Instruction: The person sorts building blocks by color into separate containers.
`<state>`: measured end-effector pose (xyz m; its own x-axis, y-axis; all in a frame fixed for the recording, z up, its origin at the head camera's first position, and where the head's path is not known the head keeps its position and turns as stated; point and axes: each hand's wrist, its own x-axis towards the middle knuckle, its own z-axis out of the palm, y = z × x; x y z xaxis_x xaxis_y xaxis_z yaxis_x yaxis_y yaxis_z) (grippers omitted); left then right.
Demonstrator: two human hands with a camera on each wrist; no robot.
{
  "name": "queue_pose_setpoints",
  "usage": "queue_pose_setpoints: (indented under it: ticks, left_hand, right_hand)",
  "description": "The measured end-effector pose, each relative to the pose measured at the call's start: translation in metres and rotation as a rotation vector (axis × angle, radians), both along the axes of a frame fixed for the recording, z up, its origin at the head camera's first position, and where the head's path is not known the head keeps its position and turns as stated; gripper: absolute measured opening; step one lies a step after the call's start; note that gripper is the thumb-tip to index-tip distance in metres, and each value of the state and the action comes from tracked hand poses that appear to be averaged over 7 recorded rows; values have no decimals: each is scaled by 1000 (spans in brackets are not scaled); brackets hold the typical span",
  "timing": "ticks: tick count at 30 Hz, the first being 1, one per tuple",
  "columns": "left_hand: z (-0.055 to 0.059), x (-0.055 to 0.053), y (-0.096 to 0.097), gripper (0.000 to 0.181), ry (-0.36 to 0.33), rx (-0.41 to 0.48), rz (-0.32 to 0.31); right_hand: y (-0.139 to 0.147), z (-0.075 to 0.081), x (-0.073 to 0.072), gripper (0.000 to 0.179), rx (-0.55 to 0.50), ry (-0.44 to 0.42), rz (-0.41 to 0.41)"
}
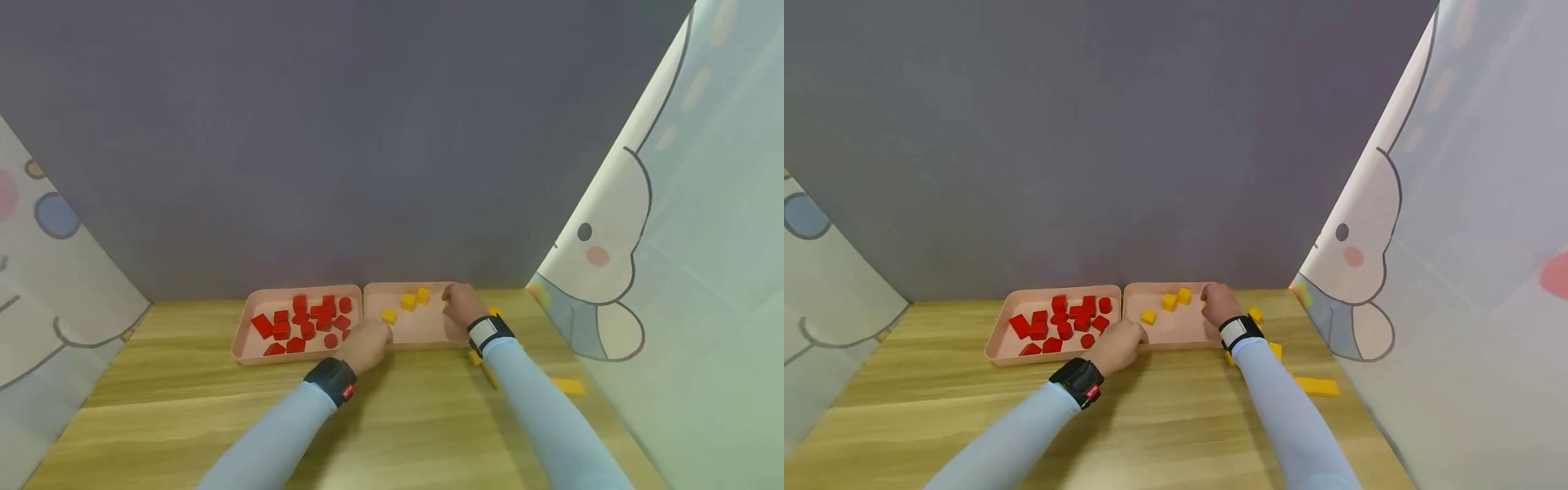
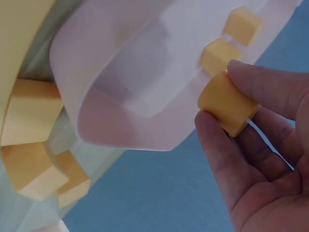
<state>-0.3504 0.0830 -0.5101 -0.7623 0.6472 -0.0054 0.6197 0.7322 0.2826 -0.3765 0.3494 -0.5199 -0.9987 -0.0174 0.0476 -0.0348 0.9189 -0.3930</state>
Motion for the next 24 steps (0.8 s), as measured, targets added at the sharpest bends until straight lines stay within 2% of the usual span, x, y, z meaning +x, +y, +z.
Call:
queue_pose_setpoints:
  ticks: [3, 11, 14, 18, 24]
  left_hand:
    - [-2, 1, 0, 10, -28, 13, 16]
    - [-9, 3, 4, 9, -9, 8, 26]
    - [-9, 4, 6, 9, 12, -8, 22]
    - [-7, 4, 6, 10, 29, -26, 46]
    - [-5, 3, 6, 14, 13, -37, 63]
  right_hand:
    - [0, -5, -8, 23, 1, 4, -19]
    - [-6, -18, -27, 26, 13, -23, -47]
    - [-7, -24, -32, 24, 27, -26, -68]
    - [-8, -32, -39, 23, 32, -12, -66]
    - [-8, -36, -44, 22, 55, -31, -84]
